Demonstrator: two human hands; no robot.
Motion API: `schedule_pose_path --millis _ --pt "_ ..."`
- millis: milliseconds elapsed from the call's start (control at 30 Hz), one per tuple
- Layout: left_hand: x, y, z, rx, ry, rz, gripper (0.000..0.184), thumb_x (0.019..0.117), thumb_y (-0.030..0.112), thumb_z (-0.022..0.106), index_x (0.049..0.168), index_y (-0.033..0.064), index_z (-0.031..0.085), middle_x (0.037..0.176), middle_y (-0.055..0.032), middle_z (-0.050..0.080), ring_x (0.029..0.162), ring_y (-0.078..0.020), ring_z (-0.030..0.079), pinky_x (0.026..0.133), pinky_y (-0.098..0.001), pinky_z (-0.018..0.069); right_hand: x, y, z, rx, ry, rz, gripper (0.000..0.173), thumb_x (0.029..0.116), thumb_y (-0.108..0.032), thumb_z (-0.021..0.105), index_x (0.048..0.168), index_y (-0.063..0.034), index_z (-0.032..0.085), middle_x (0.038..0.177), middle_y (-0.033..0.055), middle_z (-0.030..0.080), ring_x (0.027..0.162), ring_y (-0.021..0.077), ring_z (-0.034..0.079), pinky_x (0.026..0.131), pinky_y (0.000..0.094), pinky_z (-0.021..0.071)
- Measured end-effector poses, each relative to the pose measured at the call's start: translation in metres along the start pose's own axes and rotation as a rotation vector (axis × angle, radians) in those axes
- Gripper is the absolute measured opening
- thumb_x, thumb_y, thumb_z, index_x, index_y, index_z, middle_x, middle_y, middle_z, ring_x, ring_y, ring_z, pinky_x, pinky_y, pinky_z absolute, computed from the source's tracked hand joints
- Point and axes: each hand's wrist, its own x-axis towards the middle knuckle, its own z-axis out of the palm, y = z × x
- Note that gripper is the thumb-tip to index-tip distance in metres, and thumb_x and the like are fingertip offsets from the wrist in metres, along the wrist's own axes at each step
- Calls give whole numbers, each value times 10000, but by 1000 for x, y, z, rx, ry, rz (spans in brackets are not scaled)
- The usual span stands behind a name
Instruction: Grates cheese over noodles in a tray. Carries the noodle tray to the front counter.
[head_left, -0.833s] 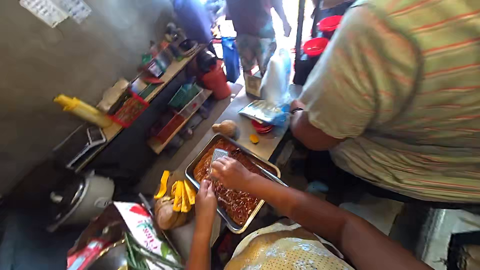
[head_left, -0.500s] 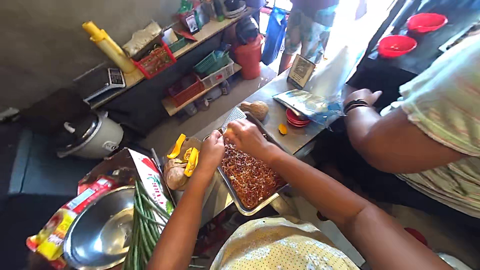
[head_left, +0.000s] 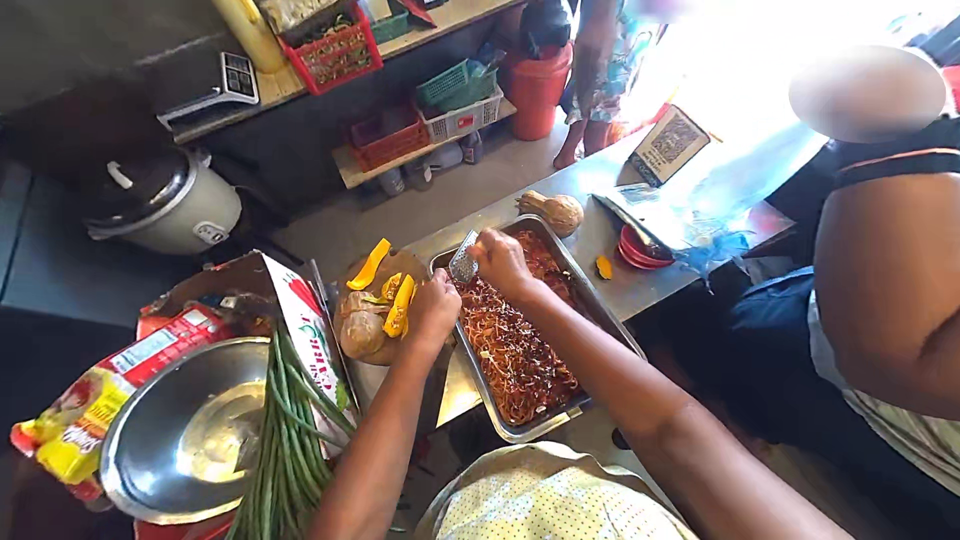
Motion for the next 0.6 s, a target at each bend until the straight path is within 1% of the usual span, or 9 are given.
schedule_pose_path --millis 100,167,233,300,367,400,467,533,600 --pt "4 -10 14 -104 -39 -54 359 1095 247 394 1326 51 588 1113 -232 685 1076 -397 665 912 -614 516 -15 0 23 -31 -96 -47 258 1021 -237 617 1092 -2 694 1108 206 703 1075 381 683 957 581 544" --pt "-2 -12 23 -160 -64 -72 346 1086 200 386 1330 32 565 1123 -235 678 1087 -384 662 925 -590 516 -6 17 27 -26 -72 -25 261 1020 -215 613 1077 25 699 1091 219 710 1064 389 691 963 577 546" --pt "-8 -11 33 -194 -77 -86 319 1087 174 382 1302 15 556 1112 -234 673 1092 -373 661 934 -566 515 7 29 26 -34 -32 52 284 1017 -222 614 1062 47 691 1055 231 709 1034 403 693 939 582 544" --pt "-9 -10 42 -217 -57 -91 327 1085 173 389 1316 10 554 1112 -227 685 1100 -357 671 949 -547 517 8 25 25 -62 -65 66 290 1022 -224 616 1090 49 688 1089 244 702 1069 417 680 962 592 527" --pt "-8 -13 47 -258 -39 -102 345 1067 167 423 1342 7 557 1118 -218 691 1100 -343 672 962 -533 518 -4 11 26 -109 -179 -36 256 1016 -200 615 1105 31 683 1117 234 692 1102 407 664 984 585 528" --pt "-9 -16 51 -280 -18 -92 346 1075 177 424 1344 4 556 1105 -216 694 1086 -341 678 955 -527 522 -9 6 27 -137 -236 -103 236 1009 -198 620 1082 17 685 1100 216 696 1096 391 668 974 569 535" --pt "-12 -20 58 -313 21 -74 350 1078 172 414 1343 -13 548 1098 -215 698 1074 -330 687 950 -505 533 -6 8 27 -150 -309 -154 245 1019 -204 613 1098 15 691 1125 211 700 1116 383 667 995 565 523" --pt "-18 -17 61 -336 0 -103 359 1086 173 392 1375 0 517 1123 -208 694 1091 -315 686 961 -488 535 9 25 28 -132 -264 -112 251 1023 -195 610 1108 28 688 1124 226 697 1097 395 672 990 582 527" --pt "-20 -14 63 -360 5 -113 384 1097 179 366 1410 -1 497 1140 -213 693 1100 -317 686 969 -487 532 22 35 30 -96 -166 -110 223 1009 -175 636 1050 39 685 1035 232 699 1008 405 688 930 598 544"
